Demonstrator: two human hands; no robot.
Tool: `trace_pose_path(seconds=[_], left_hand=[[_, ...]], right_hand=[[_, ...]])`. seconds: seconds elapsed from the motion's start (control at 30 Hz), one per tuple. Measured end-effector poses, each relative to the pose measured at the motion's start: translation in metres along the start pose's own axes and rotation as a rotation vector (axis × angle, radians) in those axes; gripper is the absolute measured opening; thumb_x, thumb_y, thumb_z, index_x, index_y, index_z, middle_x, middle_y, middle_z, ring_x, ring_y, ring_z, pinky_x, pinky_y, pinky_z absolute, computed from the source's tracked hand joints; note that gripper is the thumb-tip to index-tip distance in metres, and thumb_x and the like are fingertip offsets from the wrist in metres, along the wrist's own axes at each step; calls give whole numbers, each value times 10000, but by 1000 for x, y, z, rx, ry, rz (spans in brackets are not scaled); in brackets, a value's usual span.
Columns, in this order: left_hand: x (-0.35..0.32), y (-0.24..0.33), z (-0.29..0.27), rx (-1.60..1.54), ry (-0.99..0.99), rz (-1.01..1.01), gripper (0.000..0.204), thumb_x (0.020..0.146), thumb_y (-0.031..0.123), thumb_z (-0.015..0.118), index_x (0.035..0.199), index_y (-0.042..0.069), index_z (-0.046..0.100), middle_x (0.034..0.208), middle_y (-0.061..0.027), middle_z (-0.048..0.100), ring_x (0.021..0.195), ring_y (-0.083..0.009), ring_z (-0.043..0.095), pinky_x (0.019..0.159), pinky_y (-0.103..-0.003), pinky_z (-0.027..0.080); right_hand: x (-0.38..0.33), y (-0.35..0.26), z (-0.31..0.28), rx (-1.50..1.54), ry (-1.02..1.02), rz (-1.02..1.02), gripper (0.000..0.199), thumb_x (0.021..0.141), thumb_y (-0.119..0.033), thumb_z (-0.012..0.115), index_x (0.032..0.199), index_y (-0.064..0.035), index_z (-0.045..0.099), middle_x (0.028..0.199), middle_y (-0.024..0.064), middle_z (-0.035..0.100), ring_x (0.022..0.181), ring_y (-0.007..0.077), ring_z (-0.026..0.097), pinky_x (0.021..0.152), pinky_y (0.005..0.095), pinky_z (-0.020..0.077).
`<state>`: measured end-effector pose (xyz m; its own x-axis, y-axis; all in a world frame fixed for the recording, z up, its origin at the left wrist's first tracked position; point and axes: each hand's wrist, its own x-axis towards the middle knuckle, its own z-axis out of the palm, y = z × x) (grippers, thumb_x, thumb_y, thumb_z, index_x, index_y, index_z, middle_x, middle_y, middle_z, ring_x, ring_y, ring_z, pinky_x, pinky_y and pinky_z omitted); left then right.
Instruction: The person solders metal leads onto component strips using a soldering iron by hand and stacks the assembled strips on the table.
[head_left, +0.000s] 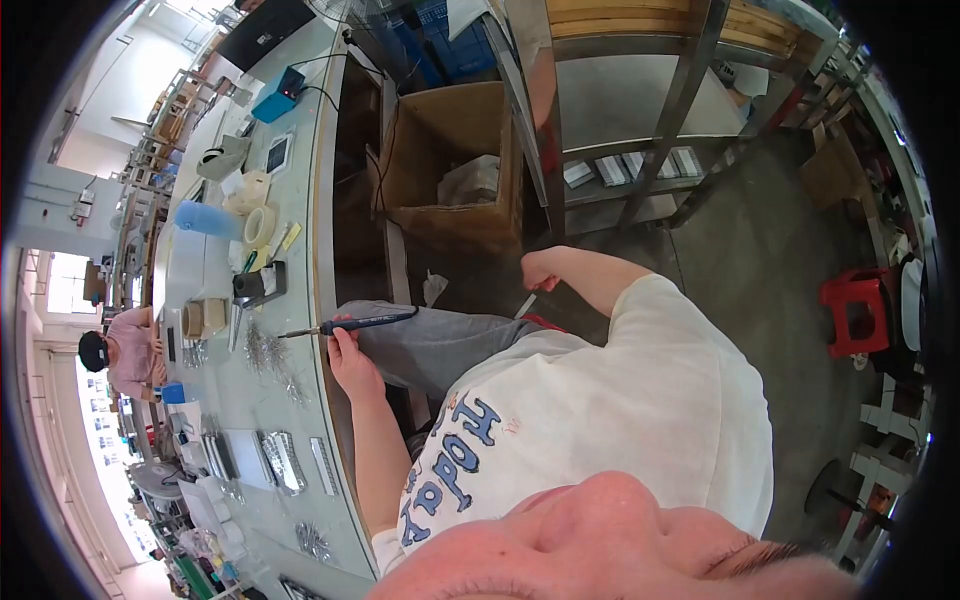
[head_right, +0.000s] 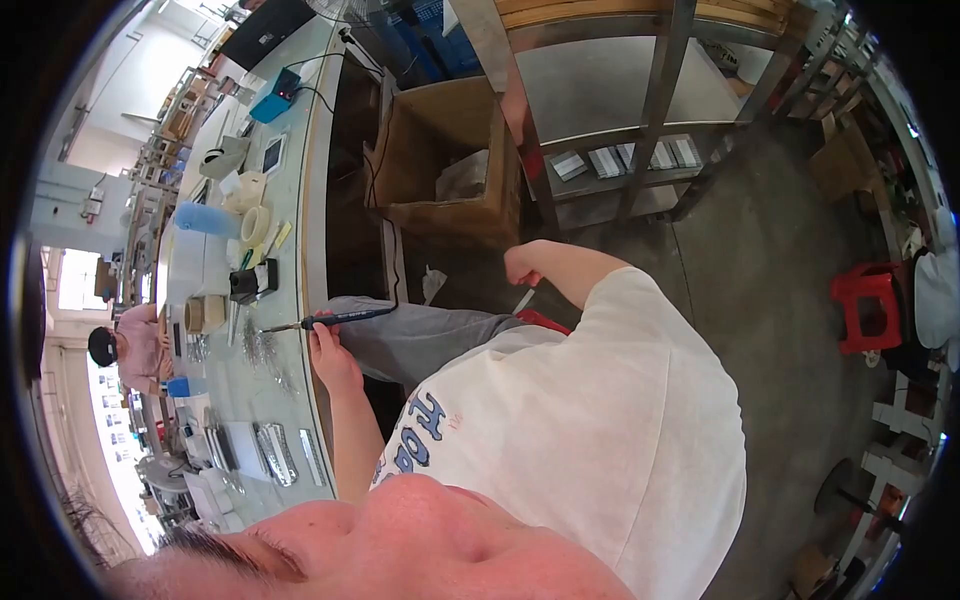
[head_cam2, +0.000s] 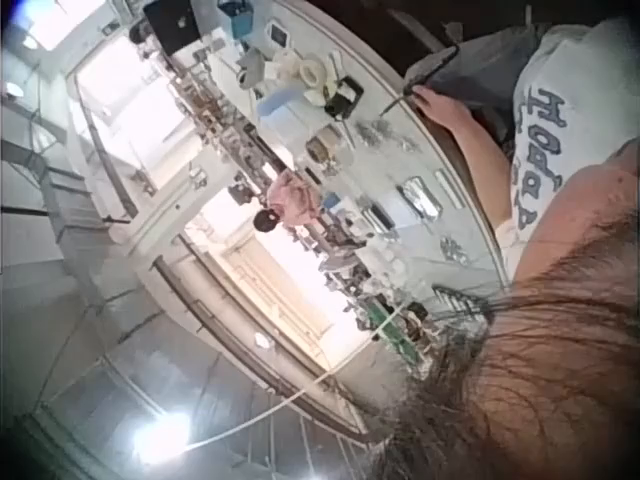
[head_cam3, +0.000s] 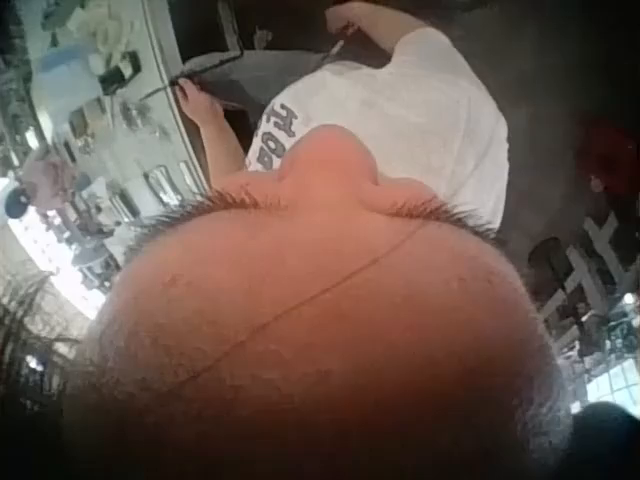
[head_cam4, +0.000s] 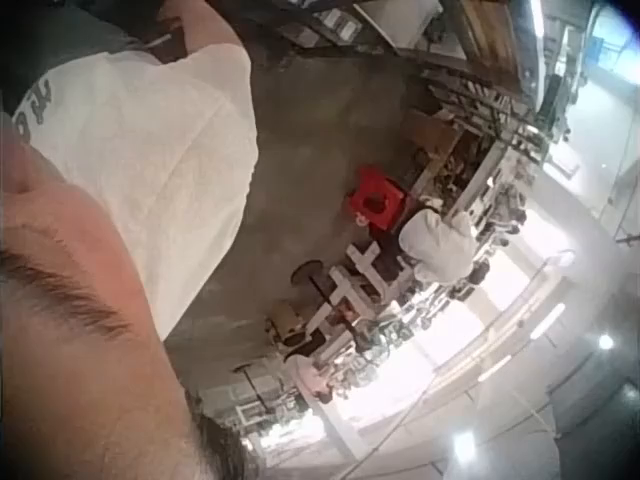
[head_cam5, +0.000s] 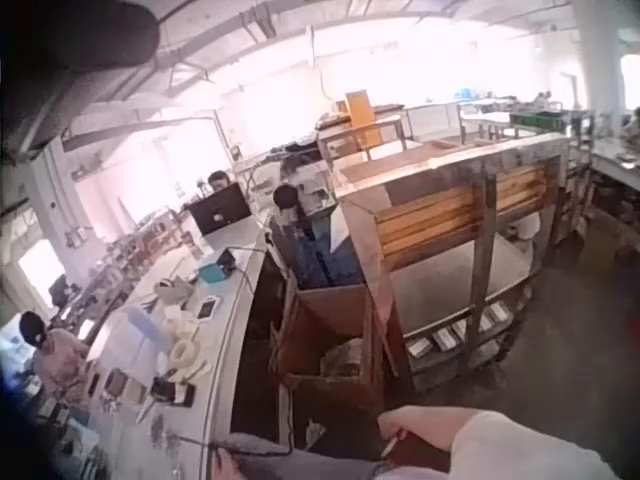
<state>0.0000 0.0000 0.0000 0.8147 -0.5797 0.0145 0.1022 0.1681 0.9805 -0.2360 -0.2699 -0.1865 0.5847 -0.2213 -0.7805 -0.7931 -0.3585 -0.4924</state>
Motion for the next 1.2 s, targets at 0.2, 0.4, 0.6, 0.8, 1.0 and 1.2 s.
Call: trace_pose_path(seconds=[0.2, 0.4, 0.6, 0.8, 1.0, 1.2], left_hand=[[-4, 1, -2, 203, 53, 42, 325, 992, 243, 453, 1207, 15, 539, 1124, -63, 607, 1017, -136, 536, 921, -275, 398], [4, 18, 2, -110, 195, 69, 306, 980, 221, 490, 1187, 8, 563, 1065, -46, 623, 967, -119, 547, 899, -261, 419], [-10, 45, -5, -397, 209, 101, 253, 971, 192, 504, 1146, 28, 586, 1069, -48, 634, 944, -108, 566, 867, -259, 440], [-37, 72, -27, -545, 253, 5, 227, 958, 245, 532, 1095, 81, 608, 1014, -10, 643, 897, -104, 568, 739, -248, 430], [-41, 72, -62, -500, 274, 22, 228, 956, 234, 536, 1080, 56, 607, 940, -6, 625, 828, -82, 537, 702, -232, 404], [-70, 83, -91, -264, 309, 161, 238, 921, 160, 584, 1108, 14, 603, 981, -4, 597, 897, -88, 550, 794, -226, 443]], right_hand=[[-18, -60, 7, -493, 177, -234, 253, 763, -201, 516, 718, 10, 648, 752, 174, 655, 657, 265, 648, 621, 386, 521], [-139, -159, -5, -51, 12, -715, 186, 810, -173, 612, 887, -11, 660, 729, 93, 644, 668, 204, 618, 586, 332, 484], [-135, -243, 56, 576, -229, -1067, 584, 871, -39, 595, 1399, -65, 346, 968, 45, 577, 664, 34, 481, 566, 195, 414], [-95, -340, 70, 907, -105, -1198, 692, 863, -152, 618, 1444, -69, 251, 927, -6, 533, 682, 38, 461, 542, 168, 361], [-89, -393, 90, 949, -124, -1178, 450, 947, -210, 529, 1329, 15, 447, 786, -32, 544, 564, 23, 421, 490, 165, 310], [-78, -415, 104, 841, -155, -1207, 426, 986, -257, 424, 1298, 31, 463, 871, 92, 640, 541, 52, 460, 492, 182, 355]])
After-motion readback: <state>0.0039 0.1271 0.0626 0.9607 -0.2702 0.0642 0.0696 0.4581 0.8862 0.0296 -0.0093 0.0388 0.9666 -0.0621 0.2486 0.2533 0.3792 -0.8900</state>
